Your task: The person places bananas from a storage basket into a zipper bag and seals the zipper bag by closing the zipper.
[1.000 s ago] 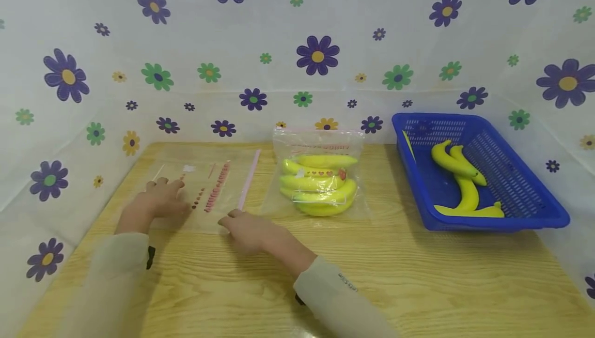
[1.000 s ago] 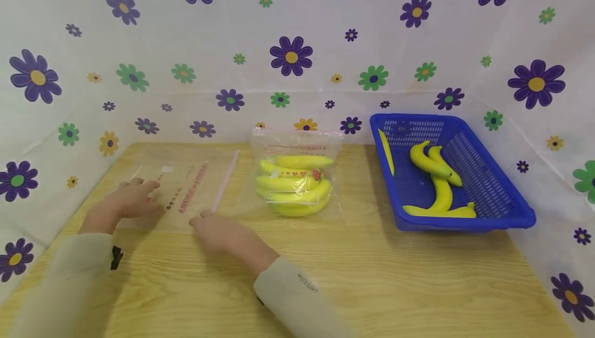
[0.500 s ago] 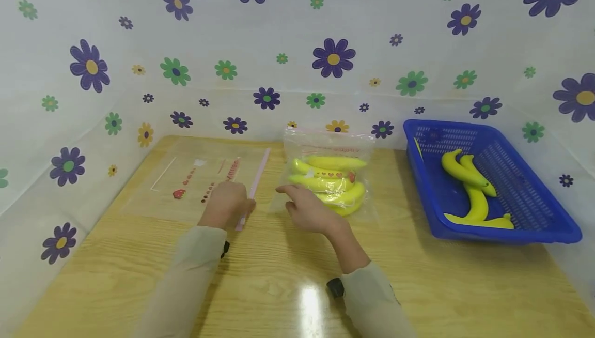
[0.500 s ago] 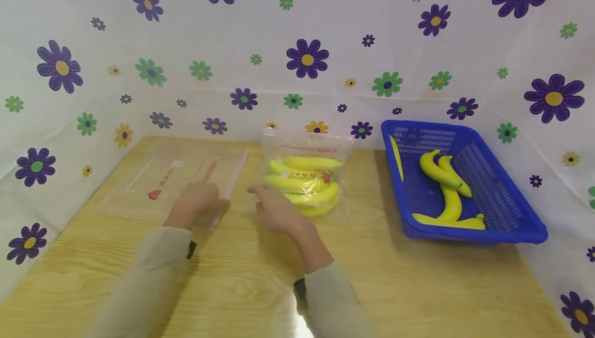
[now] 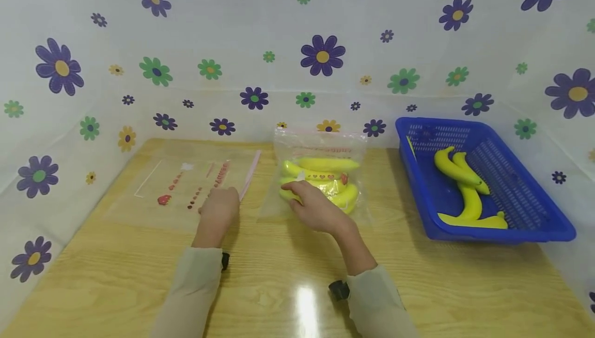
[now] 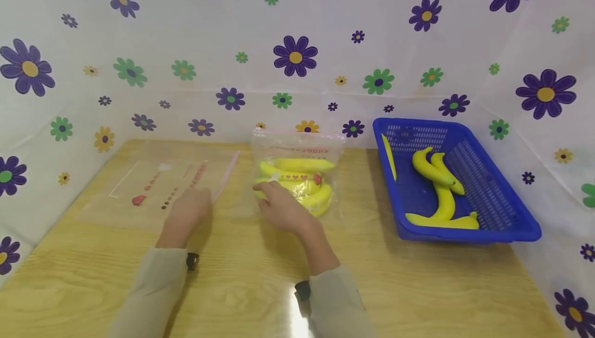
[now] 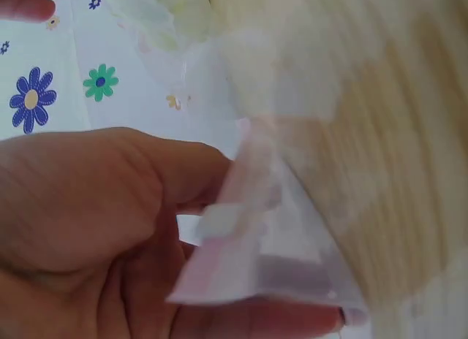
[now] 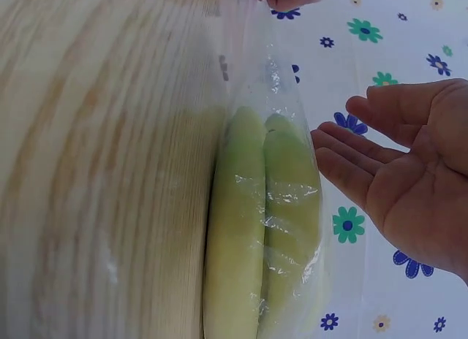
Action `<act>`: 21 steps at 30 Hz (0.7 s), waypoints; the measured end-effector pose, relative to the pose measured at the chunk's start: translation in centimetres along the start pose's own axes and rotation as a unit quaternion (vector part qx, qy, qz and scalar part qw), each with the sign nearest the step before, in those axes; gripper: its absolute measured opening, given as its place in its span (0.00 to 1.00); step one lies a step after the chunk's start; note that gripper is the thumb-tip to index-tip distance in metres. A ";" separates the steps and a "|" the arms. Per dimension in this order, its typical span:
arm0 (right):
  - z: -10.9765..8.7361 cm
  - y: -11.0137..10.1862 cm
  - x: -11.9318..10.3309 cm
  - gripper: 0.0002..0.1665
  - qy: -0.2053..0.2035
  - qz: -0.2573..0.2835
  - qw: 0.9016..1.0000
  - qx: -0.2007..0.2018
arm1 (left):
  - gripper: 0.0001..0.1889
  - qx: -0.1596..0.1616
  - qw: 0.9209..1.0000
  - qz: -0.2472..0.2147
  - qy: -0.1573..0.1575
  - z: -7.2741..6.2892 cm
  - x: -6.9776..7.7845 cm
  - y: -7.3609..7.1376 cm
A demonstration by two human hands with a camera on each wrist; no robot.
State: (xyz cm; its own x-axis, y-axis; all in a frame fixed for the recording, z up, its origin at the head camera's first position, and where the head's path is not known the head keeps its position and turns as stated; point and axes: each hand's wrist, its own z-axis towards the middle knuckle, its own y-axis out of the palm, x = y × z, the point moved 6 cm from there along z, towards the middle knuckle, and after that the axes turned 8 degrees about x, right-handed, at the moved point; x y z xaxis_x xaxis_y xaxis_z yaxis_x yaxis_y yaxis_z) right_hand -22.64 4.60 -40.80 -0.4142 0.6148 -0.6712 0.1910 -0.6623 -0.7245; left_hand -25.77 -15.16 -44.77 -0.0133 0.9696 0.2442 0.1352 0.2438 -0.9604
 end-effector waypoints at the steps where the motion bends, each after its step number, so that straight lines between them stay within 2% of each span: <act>1: 0.1 0.1 -0.2 0.22 -0.001 0.001 1.000 -0.001 | 0.13 0.014 1.000 -0.003 0.004 0.0 -0.2 -0.2; 5: 0.2 0.5 -0.7 0.23 0.001 0.016 1.000 -0.005 | 0.09 0.052 0.998 0.009 0.033 0.1 -0.9 -1.3; 9: 0.5 1.4 -1.2 0.23 -0.004 0.034 0.999 -0.005 | 0.11 0.055 0.998 -0.035 0.021 -0.1 -1.3 -2.3; 11: 0.7 1.8 -1.5 0.23 -0.011 0.043 0.999 0.006 | 0.11 0.064 0.996 -0.055 0.019 -0.6 -1.0 -2.8; 15: 0.9 2.0 -2.0 0.19 0.010 0.083 0.995 0.054 | 0.09 0.104 0.991 -0.073 0.052 -2.2 0.9 -4.2; 18: 1.0 1.8 -1.9 0.17 0.056 0.155 0.981 0.099 | 0.06 0.139 0.983 -0.076 0.096 -3.6 3.1 -5.0; 21: 1.2 1.9 -1.1 0.16 0.114 0.249 0.953 0.128 | 0.04 0.165 0.974 -0.070 0.140 -4.9 5.4 -5.5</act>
State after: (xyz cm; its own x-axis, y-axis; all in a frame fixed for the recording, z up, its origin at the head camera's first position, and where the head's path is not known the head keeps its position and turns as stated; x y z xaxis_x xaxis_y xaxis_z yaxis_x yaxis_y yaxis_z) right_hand -22.90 2.15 -41.20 -0.1202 0.2547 -0.9595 0.0774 -0.9612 -0.2649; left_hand -21.69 -11.41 -37.50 0.2680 0.8940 0.3592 -0.1753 0.4118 -0.8942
